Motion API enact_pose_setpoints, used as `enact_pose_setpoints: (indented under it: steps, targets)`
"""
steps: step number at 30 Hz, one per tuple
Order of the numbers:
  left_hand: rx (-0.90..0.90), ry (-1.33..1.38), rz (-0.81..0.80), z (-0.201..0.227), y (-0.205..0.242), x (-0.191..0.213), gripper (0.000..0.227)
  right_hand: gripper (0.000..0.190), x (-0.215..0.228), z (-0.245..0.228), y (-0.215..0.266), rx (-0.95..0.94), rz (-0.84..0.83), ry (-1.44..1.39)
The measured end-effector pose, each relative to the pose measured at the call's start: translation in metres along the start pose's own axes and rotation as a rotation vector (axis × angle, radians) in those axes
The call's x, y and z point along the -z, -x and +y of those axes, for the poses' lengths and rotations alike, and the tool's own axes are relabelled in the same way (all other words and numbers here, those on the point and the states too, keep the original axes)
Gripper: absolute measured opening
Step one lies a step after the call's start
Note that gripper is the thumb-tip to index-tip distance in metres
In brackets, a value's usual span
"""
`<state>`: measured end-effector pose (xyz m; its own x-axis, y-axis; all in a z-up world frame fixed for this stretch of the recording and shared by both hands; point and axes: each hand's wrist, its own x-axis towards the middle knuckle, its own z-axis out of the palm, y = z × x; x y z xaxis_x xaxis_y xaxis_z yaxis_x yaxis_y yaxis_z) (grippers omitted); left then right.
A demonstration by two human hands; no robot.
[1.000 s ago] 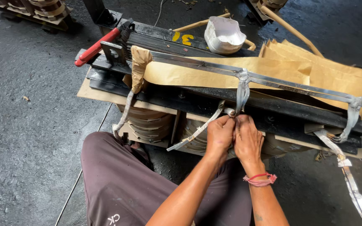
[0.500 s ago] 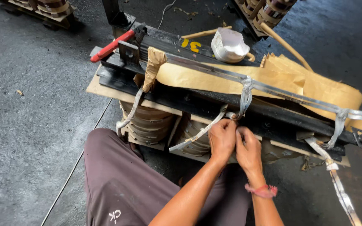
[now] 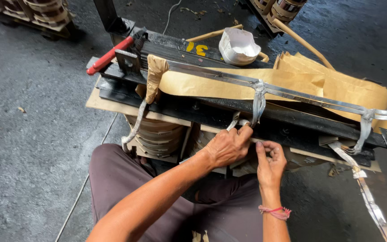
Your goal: The person wraps a beige paper strip around a metal assembly clamped in a vise, folds the edges, and secures it with white straps. The person repeats this process for multiple sections of the assembly.
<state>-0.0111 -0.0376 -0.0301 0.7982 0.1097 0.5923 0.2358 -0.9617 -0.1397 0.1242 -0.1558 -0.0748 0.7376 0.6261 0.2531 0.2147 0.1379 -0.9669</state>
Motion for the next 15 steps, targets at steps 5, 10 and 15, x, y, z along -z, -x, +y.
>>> enact_pose_setpoints:
  steps: [5, 10, 15]
  targets:
    - [-0.243, -0.106, 0.124, -0.015, -0.001, 0.005, 0.020, 0.019, -0.014, 0.001, 0.008, 0.131, 0.084, -0.087]
    - [-0.100, 0.144, -0.077, -0.006, -0.027, -0.020, 0.031, 0.032, -0.019, 0.000, 0.007, 0.073, 0.145, -0.101]
    - [-0.065, 0.125, -0.174, -0.004, -0.035, -0.040, 0.024, 0.056, -0.009, 0.001, -0.009, -0.257, -0.050, -0.293]
